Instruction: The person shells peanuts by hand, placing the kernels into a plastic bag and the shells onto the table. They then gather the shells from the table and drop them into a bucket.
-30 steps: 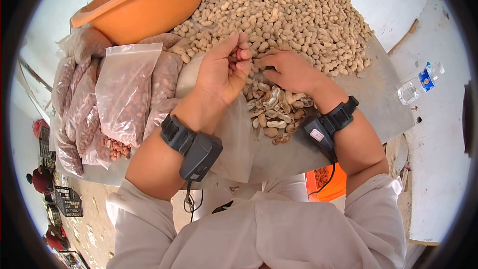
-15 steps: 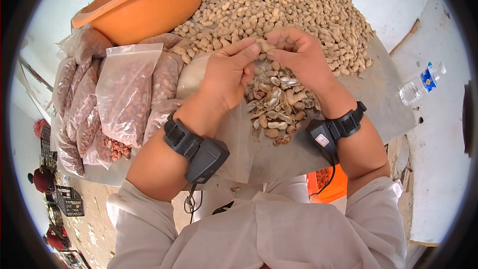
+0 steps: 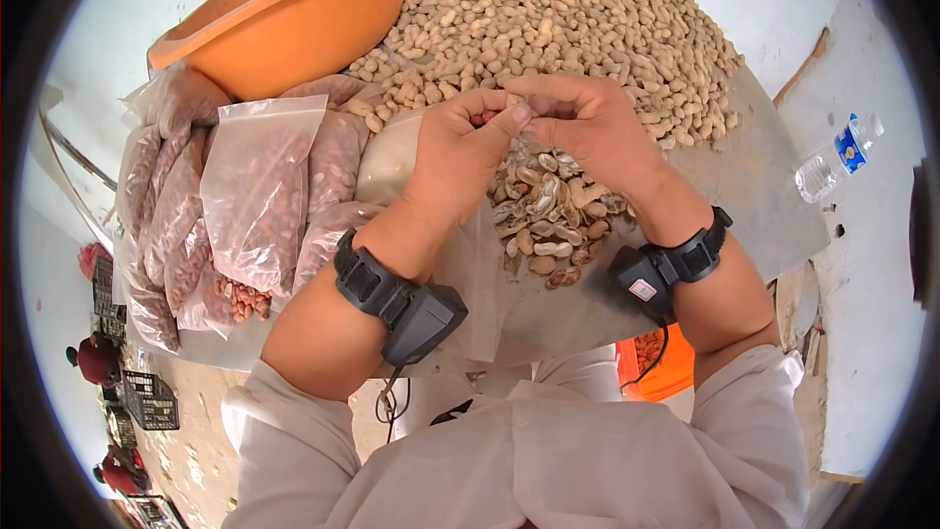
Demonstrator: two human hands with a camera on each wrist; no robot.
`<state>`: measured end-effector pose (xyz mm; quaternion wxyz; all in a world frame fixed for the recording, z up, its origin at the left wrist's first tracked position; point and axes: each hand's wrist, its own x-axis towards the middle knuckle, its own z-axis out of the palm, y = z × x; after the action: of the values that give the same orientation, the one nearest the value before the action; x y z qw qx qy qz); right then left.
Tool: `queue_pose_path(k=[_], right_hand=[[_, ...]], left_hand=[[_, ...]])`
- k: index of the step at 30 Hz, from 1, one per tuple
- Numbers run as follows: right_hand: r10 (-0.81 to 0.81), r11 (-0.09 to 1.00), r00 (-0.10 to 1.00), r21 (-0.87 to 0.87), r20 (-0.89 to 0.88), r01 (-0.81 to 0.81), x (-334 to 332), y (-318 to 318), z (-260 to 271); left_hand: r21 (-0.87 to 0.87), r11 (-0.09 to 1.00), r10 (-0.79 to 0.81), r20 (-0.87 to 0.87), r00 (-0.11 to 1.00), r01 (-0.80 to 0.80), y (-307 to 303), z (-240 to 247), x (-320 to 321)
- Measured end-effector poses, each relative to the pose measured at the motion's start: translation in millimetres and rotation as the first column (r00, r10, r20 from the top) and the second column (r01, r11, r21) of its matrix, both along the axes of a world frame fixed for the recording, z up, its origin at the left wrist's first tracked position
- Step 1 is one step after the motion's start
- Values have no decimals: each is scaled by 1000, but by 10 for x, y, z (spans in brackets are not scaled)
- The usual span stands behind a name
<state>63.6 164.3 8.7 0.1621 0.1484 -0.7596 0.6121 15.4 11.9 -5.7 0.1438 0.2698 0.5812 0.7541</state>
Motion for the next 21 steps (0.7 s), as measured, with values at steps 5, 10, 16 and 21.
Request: queue_pose_path(k=[5,10,16,21], right_hand=[[-95,980,995,177,-18,97,5,11,-31],[-43,997,997,65,63,39,31,-8,8],[154,939,973,-331,171,-90,-18,4,-45],[238,811,968,-564,78,-154,-20,-18,-55]], left_hand=[[-2,1000,26,-4,1000,-26,13,-24,14],[39,999,-3,54,999,1,17,-12,28],[206,975,-119,183,976,81,23,-23,8],[303,951,-140,237,961,64,17,-17,-4]])
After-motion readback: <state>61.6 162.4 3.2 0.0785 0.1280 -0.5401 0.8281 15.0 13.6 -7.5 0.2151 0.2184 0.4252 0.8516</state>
